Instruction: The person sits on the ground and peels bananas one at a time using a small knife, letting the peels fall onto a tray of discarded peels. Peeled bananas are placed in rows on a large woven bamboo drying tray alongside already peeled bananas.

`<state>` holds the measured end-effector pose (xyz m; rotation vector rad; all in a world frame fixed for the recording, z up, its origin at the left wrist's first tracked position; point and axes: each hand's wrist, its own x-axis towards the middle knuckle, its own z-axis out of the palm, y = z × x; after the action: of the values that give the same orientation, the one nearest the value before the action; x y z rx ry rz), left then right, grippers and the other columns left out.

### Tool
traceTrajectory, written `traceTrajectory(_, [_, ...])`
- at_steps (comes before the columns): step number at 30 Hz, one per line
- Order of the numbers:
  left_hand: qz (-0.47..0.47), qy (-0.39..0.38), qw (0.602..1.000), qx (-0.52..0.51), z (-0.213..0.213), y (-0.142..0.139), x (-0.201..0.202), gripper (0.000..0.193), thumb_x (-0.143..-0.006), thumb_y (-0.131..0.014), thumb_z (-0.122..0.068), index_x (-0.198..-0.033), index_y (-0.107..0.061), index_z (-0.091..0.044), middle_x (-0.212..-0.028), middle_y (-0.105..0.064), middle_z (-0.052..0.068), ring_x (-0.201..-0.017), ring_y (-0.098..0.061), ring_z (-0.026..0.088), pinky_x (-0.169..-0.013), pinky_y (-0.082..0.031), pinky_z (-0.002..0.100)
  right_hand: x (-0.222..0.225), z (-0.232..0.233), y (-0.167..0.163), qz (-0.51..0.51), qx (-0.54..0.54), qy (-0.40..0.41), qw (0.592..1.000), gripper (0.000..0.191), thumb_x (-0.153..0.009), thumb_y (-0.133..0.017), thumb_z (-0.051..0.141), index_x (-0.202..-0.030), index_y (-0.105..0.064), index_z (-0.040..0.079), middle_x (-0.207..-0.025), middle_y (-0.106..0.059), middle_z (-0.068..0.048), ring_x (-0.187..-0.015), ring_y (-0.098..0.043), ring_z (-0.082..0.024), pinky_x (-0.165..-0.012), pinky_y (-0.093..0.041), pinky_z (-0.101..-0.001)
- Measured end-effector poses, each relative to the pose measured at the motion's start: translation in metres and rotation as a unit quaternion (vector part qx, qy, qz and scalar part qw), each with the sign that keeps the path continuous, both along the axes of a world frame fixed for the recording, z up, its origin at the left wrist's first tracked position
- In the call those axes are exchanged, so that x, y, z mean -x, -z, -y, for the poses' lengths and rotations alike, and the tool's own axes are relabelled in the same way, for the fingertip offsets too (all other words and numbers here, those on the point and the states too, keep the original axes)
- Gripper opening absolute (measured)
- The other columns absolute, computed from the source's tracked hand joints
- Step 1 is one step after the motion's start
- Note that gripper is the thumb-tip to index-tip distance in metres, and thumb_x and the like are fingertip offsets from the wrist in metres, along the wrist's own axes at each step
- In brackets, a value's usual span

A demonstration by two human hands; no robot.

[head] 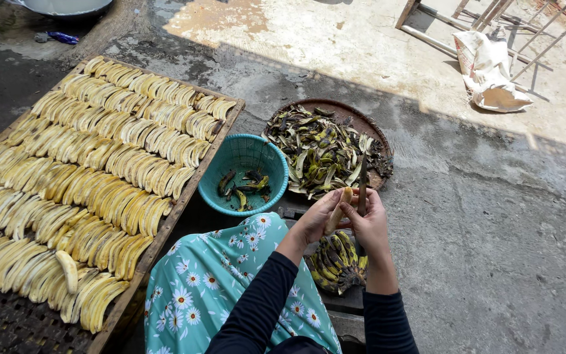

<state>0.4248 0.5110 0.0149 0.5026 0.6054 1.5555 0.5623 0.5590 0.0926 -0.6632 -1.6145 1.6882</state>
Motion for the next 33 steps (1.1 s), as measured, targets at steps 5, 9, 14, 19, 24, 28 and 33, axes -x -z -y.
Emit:
traceTrajectory(5, [0.08, -0.155, 0.984, 0.039, 0.013, -0.002, 0.005, 0.043, -0.107, -0.042, -0.048, -0.141, -0.047, -0.023, -0.109, -0.059, 0.006, -0.088, -0.062, 0.016, -0.068, -0.059, 0.035, -0.006, 0.012, -0.002, 0.028, -0.109, 0.015, 0.994, 0.067, -0.1, -0.061, 0.027, -0.156, -0.029, 0.009, -0.117, -0.052, -0.005, -0.075, -0.054, -0.005, -0.057, -0.048, -0.0193])
traceTrajectory(9, [0.134, -0.299, 0.943, 0.06, 0.018, -0.014, 0.024, 0.032, -0.108, -0.043, -0.038, -0.121, -0.05, -0.01, -0.103, -0.054, 0.003, -0.087, -0.065, 0.015, -0.068, -0.063, 0.034, -0.009, 0.039, 0.009, -0.003, -0.055, -0.075, 0.996, 0.07, -0.105, -0.059, 0.022, -0.164, -0.025, 0.008, -0.112, -0.05, -0.004, -0.08, -0.049, -0.002, -0.067, -0.046, -0.0165])
traceTrajectory(14, [0.107, -0.403, 0.909, 0.011, 0.033, -0.04, 0.03, 0.027, -0.11, -0.044, -0.027, -0.126, -0.052, -0.007, -0.111, -0.056, 0.003, -0.078, -0.055, 0.008, -0.056, -0.049, 0.023, 0.004, 0.072, 0.012, 0.049, -0.114, -0.036, 0.992, 0.076, -0.096, -0.07, 0.011, -0.159, -0.028, 0.007, -0.102, -0.05, -0.004, -0.076, -0.051, -0.003, -0.064, -0.045, -0.0162])
traceTrajectory(19, [0.106, -0.403, 0.909, 0.004, 0.047, -0.065, 0.022, 0.031, -0.111, -0.039, -0.024, -0.137, -0.05, -0.011, -0.107, -0.053, 0.002, -0.072, -0.046, 0.004, -0.053, -0.042, 0.02, 0.017, 0.085, 0.001, -0.004, -0.102, -0.01, 0.995, 0.076, -0.092, -0.073, 0.008, -0.154, -0.029, 0.005, -0.103, -0.05, -0.002, -0.078, -0.053, -0.002, -0.062, -0.046, -0.0166])
traceTrajectory(24, [0.134, -0.414, 0.9, -0.017, 0.053, -0.069, 0.023, 0.025, -0.112, -0.04, -0.032, -0.125, -0.052, -0.015, -0.101, -0.05, 0.001, -0.072, -0.046, 0.006, -0.053, -0.042, 0.021, 0.015, 0.09, -0.008, 0.03, -0.17, 0.016, 0.985, 0.076, -0.094, -0.071, 0.015, -0.156, -0.029, 0.005, -0.105, -0.049, -0.002, -0.078, -0.052, -0.003, -0.067, -0.047, -0.0172])
traceTrajectory(28, [0.174, -0.423, 0.889, -0.016, 0.054, -0.067, 0.025, 0.024, -0.111, -0.042, -0.038, -0.112, -0.051, -0.015, -0.095, -0.05, 0.001, -0.075, -0.05, 0.01, -0.056, -0.047, 0.026, 0.005, 0.095, -0.01, -0.045, -0.065, -0.083, 0.993, 0.069, -0.105, -0.05, 0.032, -0.163, -0.021, 0.007, -0.104, -0.052, 0.0, -0.076, -0.045, -0.002, -0.061, -0.043, -0.017])
traceTrajectory(33, [0.17, -0.421, 0.89, 0.043, 0.058, -0.069, 0.03, 0.028, -0.109, -0.042, -0.039, -0.112, -0.052, -0.013, -0.098, -0.056, 0.0, -0.082, -0.056, 0.01, -0.06, -0.051, 0.027, -0.004, 0.107, -0.007, 0.046, -0.17, -0.133, 0.975, 0.063, -0.108, -0.049, 0.027, -0.164, -0.033, 0.004, -0.098, -0.052, -0.001, -0.077, -0.044, -0.005, -0.069, -0.04, -0.0194])
